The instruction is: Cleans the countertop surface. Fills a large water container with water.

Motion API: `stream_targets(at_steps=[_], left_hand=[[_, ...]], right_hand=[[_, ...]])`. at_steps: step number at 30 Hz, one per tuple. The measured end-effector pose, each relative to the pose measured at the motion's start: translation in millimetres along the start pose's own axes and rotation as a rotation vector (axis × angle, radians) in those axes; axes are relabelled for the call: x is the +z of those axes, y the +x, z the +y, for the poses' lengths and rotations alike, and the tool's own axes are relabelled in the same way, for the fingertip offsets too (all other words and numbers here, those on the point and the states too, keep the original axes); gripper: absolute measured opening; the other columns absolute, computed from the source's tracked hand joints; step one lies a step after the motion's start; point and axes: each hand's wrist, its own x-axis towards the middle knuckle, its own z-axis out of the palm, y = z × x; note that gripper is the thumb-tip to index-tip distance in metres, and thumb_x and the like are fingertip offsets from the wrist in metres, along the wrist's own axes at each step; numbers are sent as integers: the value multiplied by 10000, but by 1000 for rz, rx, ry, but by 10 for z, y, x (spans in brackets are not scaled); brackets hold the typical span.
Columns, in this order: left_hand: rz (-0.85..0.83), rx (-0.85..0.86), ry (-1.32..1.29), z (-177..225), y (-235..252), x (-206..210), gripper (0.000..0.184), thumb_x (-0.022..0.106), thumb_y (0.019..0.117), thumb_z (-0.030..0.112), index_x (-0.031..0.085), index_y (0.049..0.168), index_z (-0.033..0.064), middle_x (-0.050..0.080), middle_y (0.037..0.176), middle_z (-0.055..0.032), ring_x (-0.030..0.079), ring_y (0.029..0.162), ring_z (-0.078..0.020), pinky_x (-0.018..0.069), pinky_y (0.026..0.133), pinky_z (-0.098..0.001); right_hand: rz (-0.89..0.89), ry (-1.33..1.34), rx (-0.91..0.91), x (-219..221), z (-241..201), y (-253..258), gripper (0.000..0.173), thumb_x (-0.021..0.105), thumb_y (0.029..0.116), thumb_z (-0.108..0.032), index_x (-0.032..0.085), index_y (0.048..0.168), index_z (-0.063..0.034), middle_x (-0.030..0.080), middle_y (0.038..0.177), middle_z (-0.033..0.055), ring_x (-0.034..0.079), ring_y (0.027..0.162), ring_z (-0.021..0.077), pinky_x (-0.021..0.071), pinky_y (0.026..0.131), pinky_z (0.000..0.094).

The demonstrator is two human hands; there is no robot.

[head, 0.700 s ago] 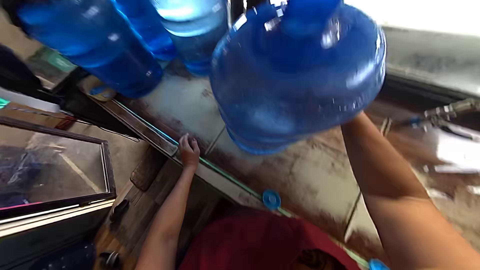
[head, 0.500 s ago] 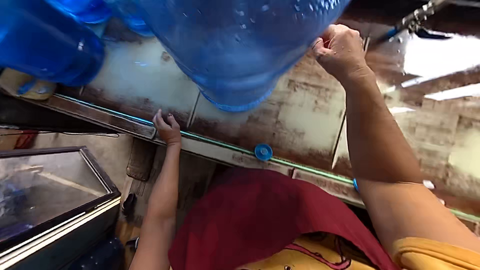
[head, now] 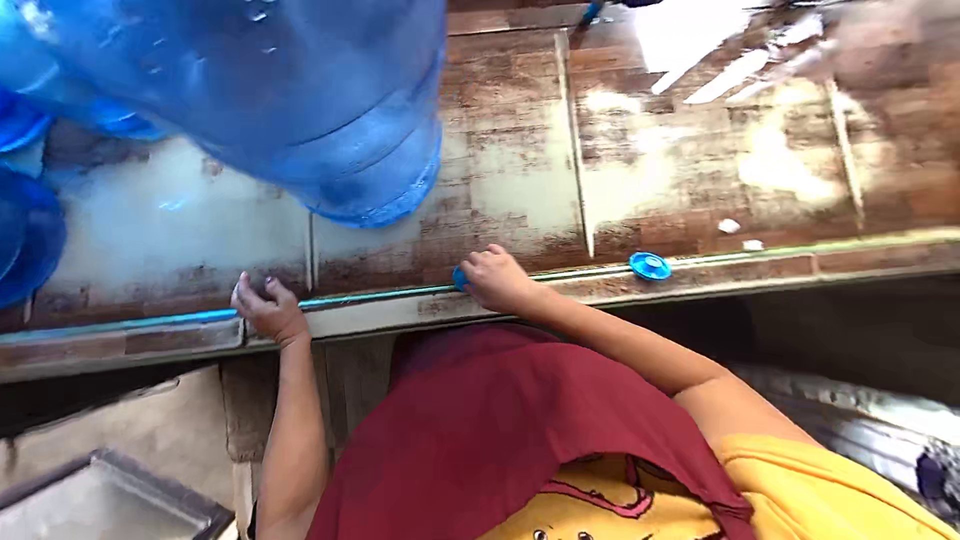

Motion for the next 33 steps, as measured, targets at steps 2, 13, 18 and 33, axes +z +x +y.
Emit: stream_targets(at_steps=[2,13,18,33], left_hand=[[-9,15,-3,22,5,-8,470,532,1023,167,528,1419,-87,497,1458,-336,461,1409,-428,342,1193,-403],[-20,5,-37,11,37,-8,453,533,1020,144,537,1404,-96,495,1463,-324,459,1416,-386,332,1191,-352],[-9,26,-29,-46,53,38,443,531,1026,150,549,1399,-88,511,1454,-318,474,1408,-385,338,1186,-348],[-21,32,-28,0,18,13,434,530,1023,134,551,1392,-94,508,1446,-333,475,1398,-413,344,1184,-375]], right_hand=[[-12,-18,20,27,-44,26,279,664,950,-114,667,1193,22,683,1123,227,652,1075,397,395,1067,589],[181,1537,-299,-1282,369,16,248,386,1062,-108,613,1119,-24,705,888,-7,671,760,54,583,742,261],[416,1161,367,-1204,1040,229,318,460,1084,-157,603,1261,65,671,1096,180,668,897,217,557,842,398],[90,206,-410,110,-319,306,303,558,1042,-206,680,1259,-33,679,1138,240,653,1087,420,417,1039,618]])
